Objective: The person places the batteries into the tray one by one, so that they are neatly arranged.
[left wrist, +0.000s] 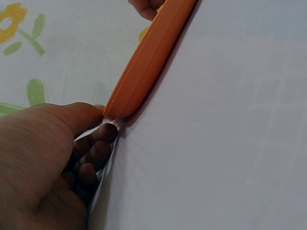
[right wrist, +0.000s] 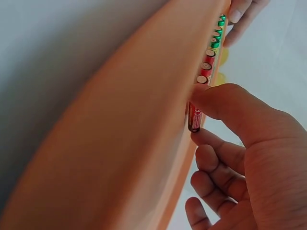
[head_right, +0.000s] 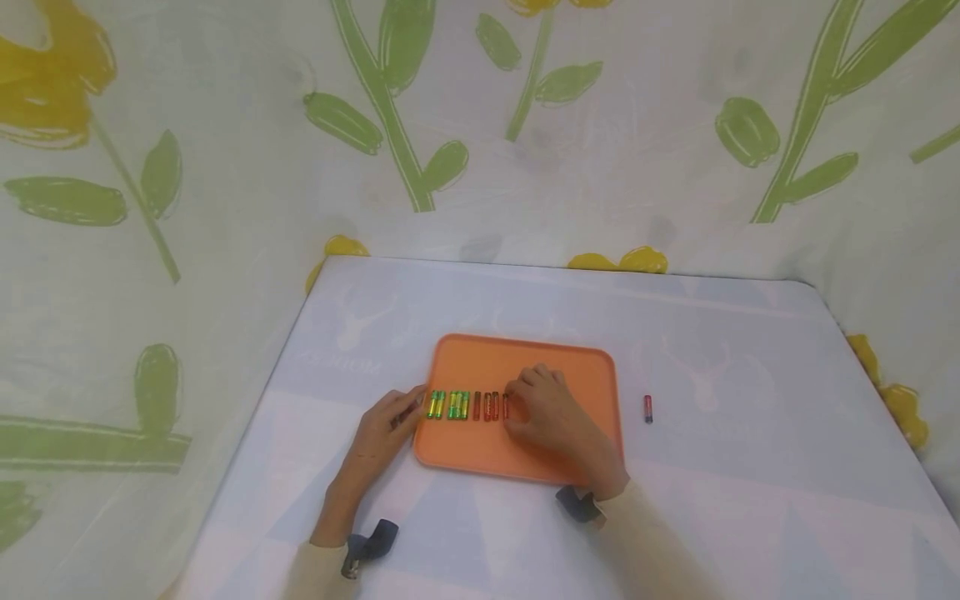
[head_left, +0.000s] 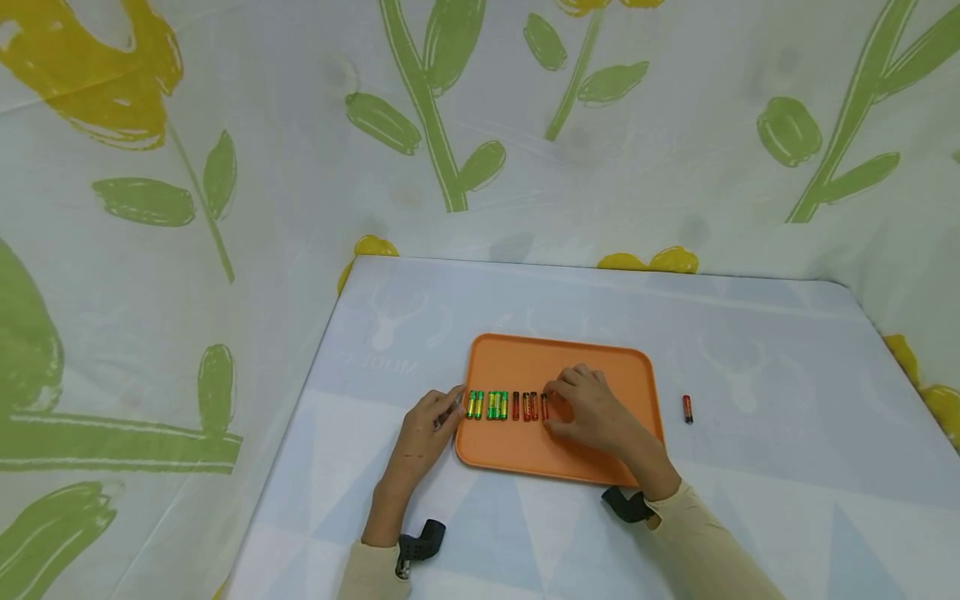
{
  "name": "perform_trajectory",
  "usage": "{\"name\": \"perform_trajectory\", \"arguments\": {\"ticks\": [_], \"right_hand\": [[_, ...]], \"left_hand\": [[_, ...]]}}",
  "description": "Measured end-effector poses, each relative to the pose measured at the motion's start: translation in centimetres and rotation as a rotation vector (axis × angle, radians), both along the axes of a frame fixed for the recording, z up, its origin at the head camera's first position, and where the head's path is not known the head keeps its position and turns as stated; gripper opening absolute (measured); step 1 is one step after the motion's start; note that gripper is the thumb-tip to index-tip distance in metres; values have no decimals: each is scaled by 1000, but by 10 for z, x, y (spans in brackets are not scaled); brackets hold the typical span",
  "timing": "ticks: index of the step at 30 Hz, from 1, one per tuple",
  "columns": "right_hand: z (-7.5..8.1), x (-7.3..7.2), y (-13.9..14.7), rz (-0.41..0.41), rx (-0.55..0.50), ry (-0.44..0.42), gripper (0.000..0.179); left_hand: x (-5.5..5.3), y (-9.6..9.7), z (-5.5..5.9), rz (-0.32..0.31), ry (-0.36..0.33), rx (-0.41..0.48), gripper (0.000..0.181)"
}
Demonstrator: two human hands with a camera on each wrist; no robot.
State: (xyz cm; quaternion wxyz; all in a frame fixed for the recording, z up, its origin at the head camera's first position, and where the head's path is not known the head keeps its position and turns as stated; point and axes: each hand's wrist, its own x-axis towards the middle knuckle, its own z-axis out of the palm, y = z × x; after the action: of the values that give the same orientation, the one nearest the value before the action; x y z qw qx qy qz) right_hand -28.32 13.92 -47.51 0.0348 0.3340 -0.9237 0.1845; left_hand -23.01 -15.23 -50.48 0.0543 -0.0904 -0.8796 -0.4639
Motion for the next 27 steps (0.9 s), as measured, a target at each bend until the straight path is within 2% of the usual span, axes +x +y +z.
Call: {"name": "perform_trajectory", "arguments": {"ticks": [13, 20, 27], "right_hand": [[7, 7, 6, -22, 7, -21, 46], [9, 9, 14, -24, -9, -24, 41], [10, 9, 24, -28, -2, -31, 39]], "left_hand": [[0, 4, -1, -10, -9, 1, 42], [0, 2, -1, 0, -2, -8, 41], [0, 0, -2, 9, -27, -6, 42]]}}
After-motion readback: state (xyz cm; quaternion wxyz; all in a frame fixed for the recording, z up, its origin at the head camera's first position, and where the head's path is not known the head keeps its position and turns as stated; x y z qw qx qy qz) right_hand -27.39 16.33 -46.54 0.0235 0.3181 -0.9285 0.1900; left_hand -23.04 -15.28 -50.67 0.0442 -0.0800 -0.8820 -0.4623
